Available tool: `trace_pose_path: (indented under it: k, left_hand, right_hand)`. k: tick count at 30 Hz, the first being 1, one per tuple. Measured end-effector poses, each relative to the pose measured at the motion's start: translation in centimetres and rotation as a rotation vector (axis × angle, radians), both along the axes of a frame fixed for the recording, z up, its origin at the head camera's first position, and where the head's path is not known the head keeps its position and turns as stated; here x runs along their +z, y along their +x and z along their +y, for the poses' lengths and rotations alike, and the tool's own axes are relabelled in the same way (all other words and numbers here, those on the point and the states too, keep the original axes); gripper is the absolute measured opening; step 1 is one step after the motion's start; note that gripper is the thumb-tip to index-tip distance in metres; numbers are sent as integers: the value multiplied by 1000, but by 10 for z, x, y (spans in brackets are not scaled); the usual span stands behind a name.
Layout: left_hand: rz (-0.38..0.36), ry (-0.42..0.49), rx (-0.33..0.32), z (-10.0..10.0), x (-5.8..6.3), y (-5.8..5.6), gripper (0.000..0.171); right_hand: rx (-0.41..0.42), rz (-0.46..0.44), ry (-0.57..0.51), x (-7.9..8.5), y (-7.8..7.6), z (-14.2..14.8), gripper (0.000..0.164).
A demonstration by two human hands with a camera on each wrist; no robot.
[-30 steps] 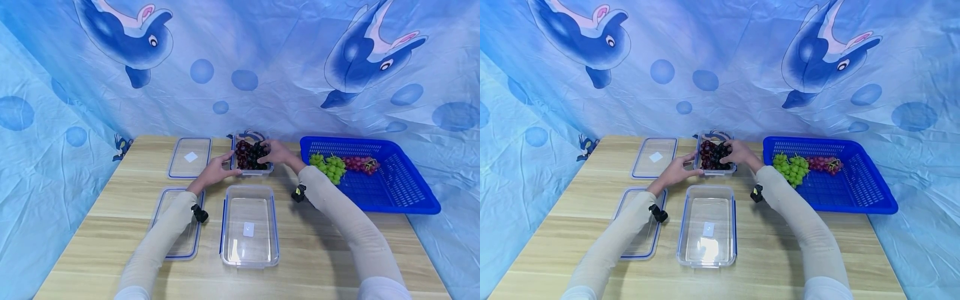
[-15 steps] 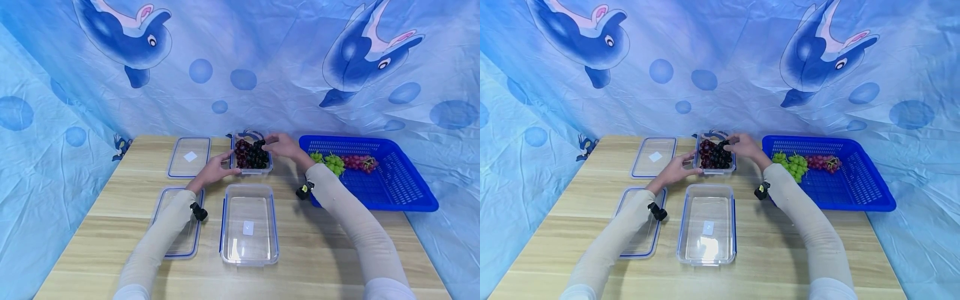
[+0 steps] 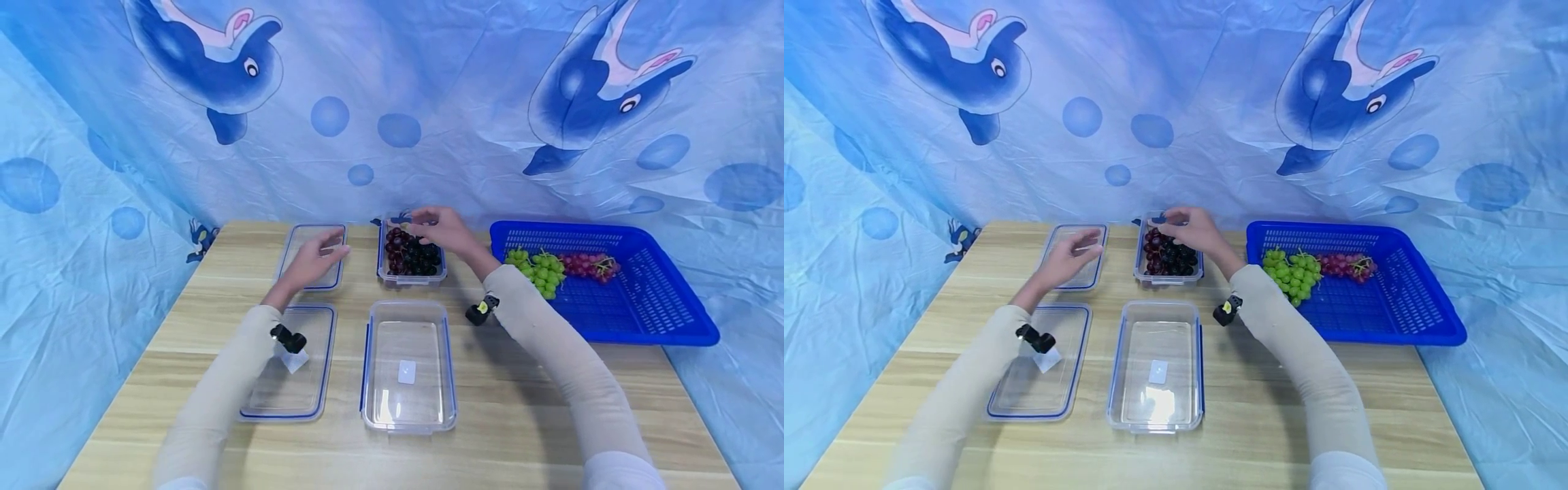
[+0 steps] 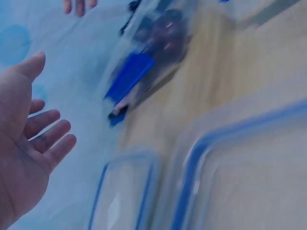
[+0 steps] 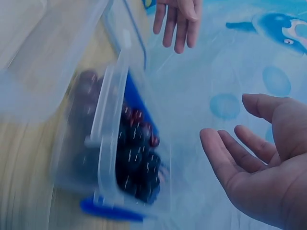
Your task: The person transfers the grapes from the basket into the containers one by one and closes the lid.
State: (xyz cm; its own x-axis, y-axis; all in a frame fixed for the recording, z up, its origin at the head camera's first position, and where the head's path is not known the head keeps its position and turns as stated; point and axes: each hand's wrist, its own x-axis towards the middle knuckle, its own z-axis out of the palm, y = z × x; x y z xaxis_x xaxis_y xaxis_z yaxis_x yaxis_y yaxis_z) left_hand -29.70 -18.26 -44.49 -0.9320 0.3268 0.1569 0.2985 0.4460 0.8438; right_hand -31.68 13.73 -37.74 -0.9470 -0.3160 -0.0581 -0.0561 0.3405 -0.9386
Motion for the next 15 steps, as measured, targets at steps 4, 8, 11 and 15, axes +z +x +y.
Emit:
trace_pose_path:
  k: [4, 8, 11, 15]
  left_hand:
    - [-47, 30, 57, -31, 16, -2, 63]
    - [-110, 27, 122, -58, 24, -6, 67]
    - [-129, 9, 153, -75, 20, -13, 74]
    - [-157, -20, 165, -86, 16, -17, 77]
  right_hand:
    - [8, -53, -117, 4, -1, -22, 46]
    - [14, -104, -207, 5, -1, -47, 43]
    - [32, -139, -264, 0, -2, -65, 43]
    - [43, -208, -301, -9, -5, -88, 46]
